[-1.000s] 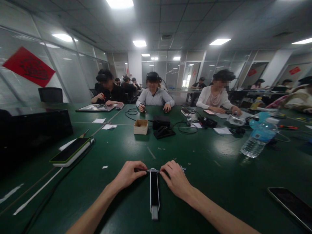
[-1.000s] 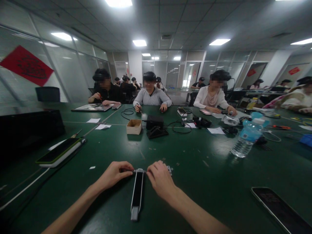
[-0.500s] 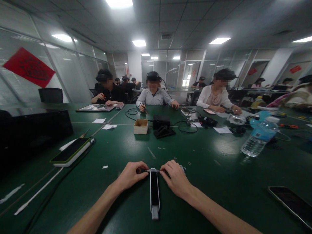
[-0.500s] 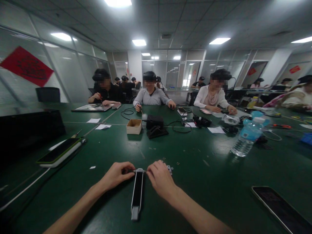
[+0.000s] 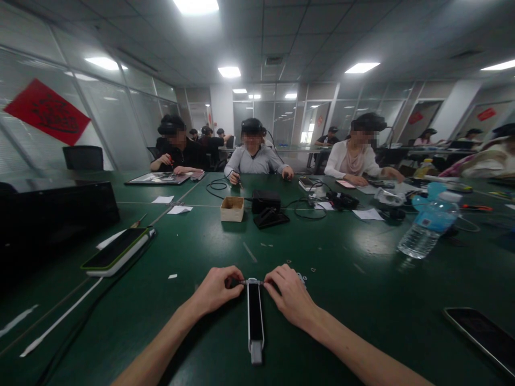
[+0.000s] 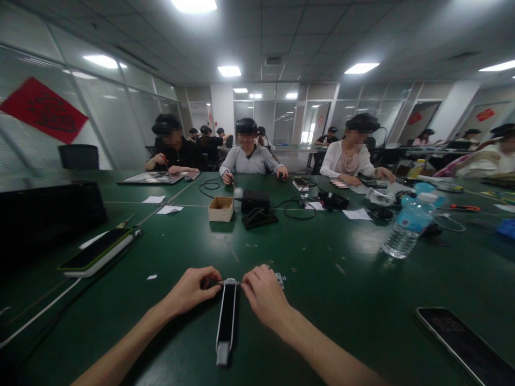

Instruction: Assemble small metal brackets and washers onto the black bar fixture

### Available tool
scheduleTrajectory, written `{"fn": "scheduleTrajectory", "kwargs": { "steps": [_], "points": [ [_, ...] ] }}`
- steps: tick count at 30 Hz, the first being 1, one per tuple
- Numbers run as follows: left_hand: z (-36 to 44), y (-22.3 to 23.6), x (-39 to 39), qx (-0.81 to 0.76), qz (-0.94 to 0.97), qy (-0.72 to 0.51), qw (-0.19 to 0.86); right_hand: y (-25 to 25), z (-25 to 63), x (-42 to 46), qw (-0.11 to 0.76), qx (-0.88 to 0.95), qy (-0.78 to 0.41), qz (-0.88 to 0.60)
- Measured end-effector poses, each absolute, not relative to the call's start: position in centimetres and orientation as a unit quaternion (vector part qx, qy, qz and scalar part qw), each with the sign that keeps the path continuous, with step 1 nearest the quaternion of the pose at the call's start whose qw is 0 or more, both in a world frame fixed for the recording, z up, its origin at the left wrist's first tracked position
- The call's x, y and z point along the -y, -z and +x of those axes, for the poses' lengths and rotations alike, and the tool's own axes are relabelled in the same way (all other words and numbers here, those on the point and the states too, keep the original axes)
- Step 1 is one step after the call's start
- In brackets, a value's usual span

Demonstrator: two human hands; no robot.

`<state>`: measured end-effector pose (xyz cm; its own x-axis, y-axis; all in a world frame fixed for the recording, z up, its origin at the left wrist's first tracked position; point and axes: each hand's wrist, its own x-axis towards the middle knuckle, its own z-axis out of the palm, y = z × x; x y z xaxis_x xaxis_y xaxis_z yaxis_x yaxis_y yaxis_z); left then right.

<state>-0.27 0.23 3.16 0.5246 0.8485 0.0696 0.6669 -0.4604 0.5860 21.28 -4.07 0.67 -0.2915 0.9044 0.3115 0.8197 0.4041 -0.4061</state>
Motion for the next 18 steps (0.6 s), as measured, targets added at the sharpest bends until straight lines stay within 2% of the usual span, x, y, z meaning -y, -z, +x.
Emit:
{"fn": "scheduleTrajectory", "kwargs": {
  "steps": [18],
  "points": [
    [-0.34, -2.22, -0.58, -0.444, 0.845, -0.186, 0.233, -0.26, 21.27, 3.95, 0.268, 0.801, -0.059, -0.532]
  ]
}}
